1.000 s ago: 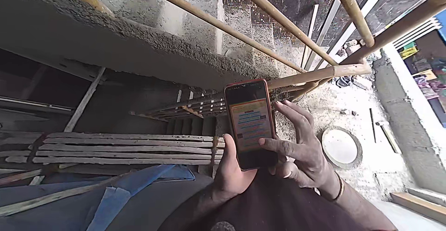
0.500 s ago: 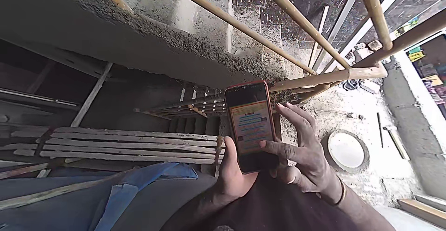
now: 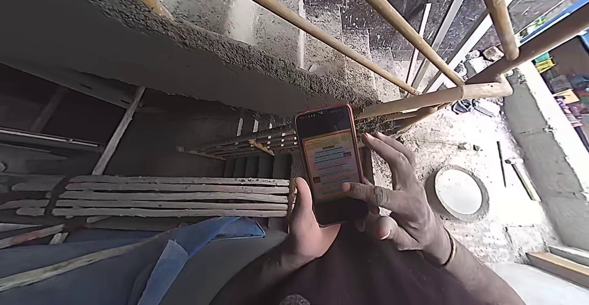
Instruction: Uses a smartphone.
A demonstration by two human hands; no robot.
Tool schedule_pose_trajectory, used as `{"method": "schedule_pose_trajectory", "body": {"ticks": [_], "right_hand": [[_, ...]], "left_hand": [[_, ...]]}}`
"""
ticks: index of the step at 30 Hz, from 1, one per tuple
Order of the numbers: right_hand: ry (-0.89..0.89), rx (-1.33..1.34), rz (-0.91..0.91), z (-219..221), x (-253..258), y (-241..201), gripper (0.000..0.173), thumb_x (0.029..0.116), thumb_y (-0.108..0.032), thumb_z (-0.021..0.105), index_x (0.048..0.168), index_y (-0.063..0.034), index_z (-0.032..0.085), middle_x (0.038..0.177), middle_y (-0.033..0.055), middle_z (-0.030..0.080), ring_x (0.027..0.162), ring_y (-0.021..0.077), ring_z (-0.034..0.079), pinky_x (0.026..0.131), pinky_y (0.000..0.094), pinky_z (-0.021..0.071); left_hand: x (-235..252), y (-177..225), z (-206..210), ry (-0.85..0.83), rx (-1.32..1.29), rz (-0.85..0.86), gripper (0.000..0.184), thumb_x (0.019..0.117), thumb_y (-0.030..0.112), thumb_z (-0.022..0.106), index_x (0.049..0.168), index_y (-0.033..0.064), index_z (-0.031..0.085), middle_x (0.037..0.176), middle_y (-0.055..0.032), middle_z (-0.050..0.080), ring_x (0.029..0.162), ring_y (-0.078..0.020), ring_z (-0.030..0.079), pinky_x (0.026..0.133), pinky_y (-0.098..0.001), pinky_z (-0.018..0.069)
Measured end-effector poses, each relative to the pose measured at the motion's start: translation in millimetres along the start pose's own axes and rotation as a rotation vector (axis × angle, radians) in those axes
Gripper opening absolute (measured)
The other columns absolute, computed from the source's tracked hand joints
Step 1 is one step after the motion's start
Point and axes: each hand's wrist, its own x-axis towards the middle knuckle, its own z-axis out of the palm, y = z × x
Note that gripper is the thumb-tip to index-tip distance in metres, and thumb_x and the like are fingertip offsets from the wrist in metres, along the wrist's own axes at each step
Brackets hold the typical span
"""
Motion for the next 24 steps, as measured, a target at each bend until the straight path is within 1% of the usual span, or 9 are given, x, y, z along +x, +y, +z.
{"method": "schedule_pose_trajectory", "body": {"ticks": [3,6,16,20,24], "right_hand": [[0.008,0.009,0.002,0,-2,-2,0.057,0.1014,-0.069,0.032,0.127,-0.0355,0.071,0.162,0.0136,0.036,0.155,0.0342,0.019,0.125,0.055,0.0192],[0.014,0.005,0.016,0,-4,-3,0.057,0.1015,-0.069,0.032,0.126,-0.0361,0.071,0.162,0.0125,0.036,0.155,0.0333,0.019,0.125,0.0544,0.0188],[0.028,0.008,0.031,-5,-11,-3,0.055,0.1014,-0.069,0.034,0.125,-0.036,0.071,0.162,0.0138,0.036,0.155,0.0351,0.018,0.125,0.056,0.0197],[0.029,0.004,0.032,-7,-12,-1,0.057,0.1014,-0.069,0.033,0.125,-0.0353,0.072,0.163,0.0137,0.035,0.155,0.0354,0.018,0.125,0.057,0.0195],[0.027,0.003,0.038,-10,-13,-1,0.057,0.1014,-0.069,0.033,0.125,-0.0353,0.072,0.163,0.0133,0.035,0.156,0.0351,0.017,0.125,0.0569,0.0191]], "left_hand": [[-1,0,0,-0.003,-0.013,-0.007,0.064,0.1004,0.061,0.046,0.14,0.0118,0.057,0.132,-0.0143,0.064,0.124,-0.0265,0.062,0.104,-0.0488,0.05],[-2,-1,-1,0.002,-0.014,-0.009,0.065,0.1,0.062,0.046,0.139,0.0114,0.057,0.131,-0.0144,0.065,0.123,-0.0268,0.062,0.104,-0.0489,0.0503],[0,-6,1,-0.014,-0.008,-0.033,0.063,0.1008,0.061,0.046,0.14,0.012,0.057,0.132,-0.0139,0.065,0.124,-0.0263,0.062,0.104,-0.0491,0.0503],[1,-9,2,-0.004,-0.01,-0.039,0.063,0.1009,0.06,0.046,0.139,0.0117,0.057,0.132,-0.0143,0.064,0.124,-0.0267,0.062,0.105,-0.0495,0.05],[3,-10,3,-0.004,-0.004,-0.042,0.062,0.1006,0.06,0.047,0.139,0.0124,0.058,0.132,-0.0129,0.065,0.124,-0.0252,0.062,0.105,-0.0479,0.0502]]}}
